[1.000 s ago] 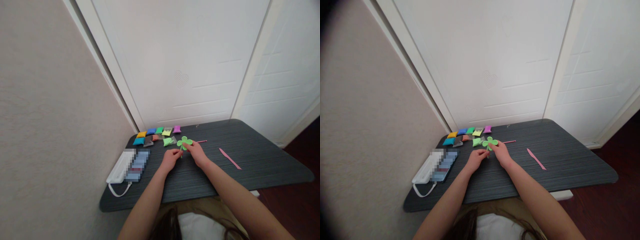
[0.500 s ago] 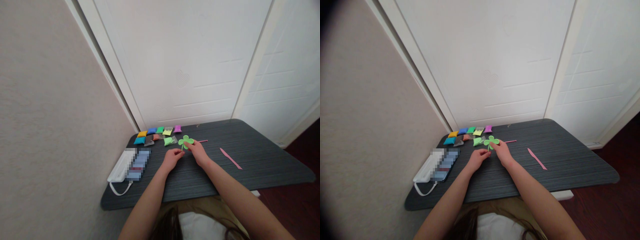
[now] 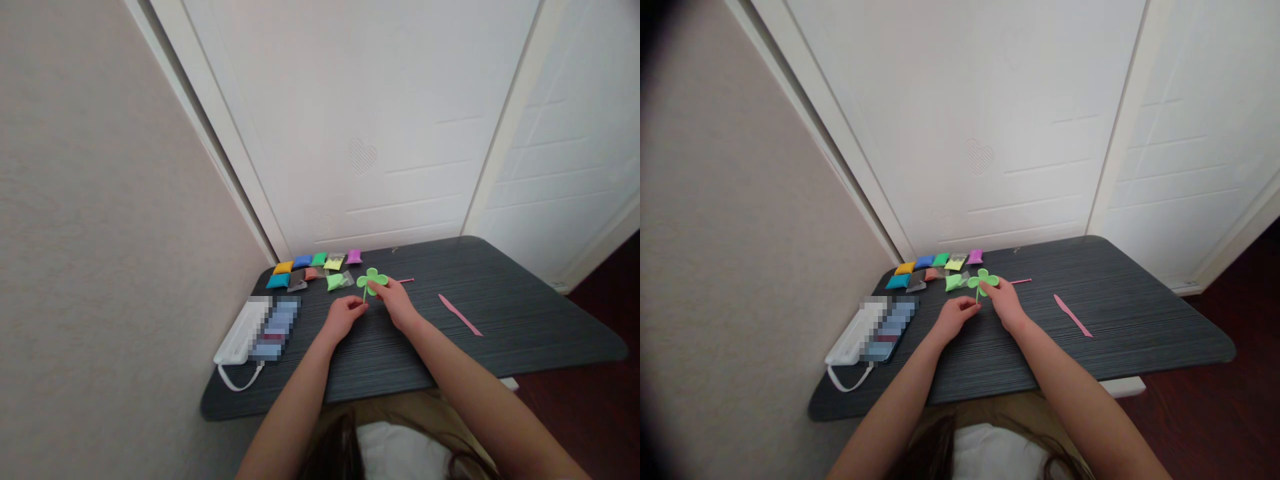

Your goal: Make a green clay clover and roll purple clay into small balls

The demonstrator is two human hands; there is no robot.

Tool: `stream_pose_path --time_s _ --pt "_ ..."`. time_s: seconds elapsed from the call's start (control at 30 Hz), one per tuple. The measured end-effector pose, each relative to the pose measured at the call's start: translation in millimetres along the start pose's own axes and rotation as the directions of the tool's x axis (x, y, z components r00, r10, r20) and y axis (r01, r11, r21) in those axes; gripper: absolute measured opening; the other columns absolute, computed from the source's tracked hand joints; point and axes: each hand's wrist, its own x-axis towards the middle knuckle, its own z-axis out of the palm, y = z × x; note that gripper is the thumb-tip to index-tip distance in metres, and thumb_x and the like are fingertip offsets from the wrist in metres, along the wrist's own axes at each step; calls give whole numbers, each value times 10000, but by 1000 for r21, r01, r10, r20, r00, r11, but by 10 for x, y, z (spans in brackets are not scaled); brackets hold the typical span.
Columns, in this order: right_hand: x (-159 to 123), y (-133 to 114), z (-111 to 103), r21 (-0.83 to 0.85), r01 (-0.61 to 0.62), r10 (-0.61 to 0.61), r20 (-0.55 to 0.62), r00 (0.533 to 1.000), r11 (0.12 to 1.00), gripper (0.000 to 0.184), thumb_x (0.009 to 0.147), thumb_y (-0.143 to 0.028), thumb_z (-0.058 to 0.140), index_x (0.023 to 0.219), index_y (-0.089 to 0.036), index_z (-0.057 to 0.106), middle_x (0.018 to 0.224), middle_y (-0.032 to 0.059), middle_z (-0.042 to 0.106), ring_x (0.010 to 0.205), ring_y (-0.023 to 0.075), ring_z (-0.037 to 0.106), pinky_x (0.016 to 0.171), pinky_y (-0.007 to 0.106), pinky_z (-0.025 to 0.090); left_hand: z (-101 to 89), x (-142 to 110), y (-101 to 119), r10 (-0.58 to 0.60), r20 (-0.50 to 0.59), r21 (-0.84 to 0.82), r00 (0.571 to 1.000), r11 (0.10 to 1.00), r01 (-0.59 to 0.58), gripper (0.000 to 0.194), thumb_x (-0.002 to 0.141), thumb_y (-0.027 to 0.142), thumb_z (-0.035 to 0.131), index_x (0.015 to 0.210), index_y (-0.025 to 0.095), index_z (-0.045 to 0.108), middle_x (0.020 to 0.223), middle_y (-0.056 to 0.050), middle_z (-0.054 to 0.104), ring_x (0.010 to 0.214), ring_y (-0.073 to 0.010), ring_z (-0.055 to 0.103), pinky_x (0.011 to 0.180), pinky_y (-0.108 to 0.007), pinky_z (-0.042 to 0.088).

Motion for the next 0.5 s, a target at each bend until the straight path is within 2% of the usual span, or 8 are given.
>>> stream_pose_path --time_s 0.13,0.33,0.5 --pt "3 7 -5 2 2 -2 -5 1000 1000 275 616 -450 599 687 -185 578 647 -15 572 578 120 453 539 243 328 0 5 -29 -5 -13 -2 1000 1000 5 263 692 410 533 702 167 634 653 -1 613 615 -135 527 586 -250 372" --pt "-1 -13 -7 1 -5 5 -22 1000 1000 293 607 -455 603 715 -183 588 672 -6 583 584 123 458 547 247 337 19 15 -66 -17 -11 -66 1000 998 16 264 668 347 581 851 162 622 780 -31 649 710 -148 580 669 -258 431" --pt "-1 -11 -11 -5 -2 2 -27 1000 1000 305 610 -465 594 726 -183 584 678 0 583 582 126 460 544 248 338 27 29 -105 -30 -11 -111 999 993 28 236 672 294 585 861 155 614 785 -43 648 719 -152 586 694 -278 448"
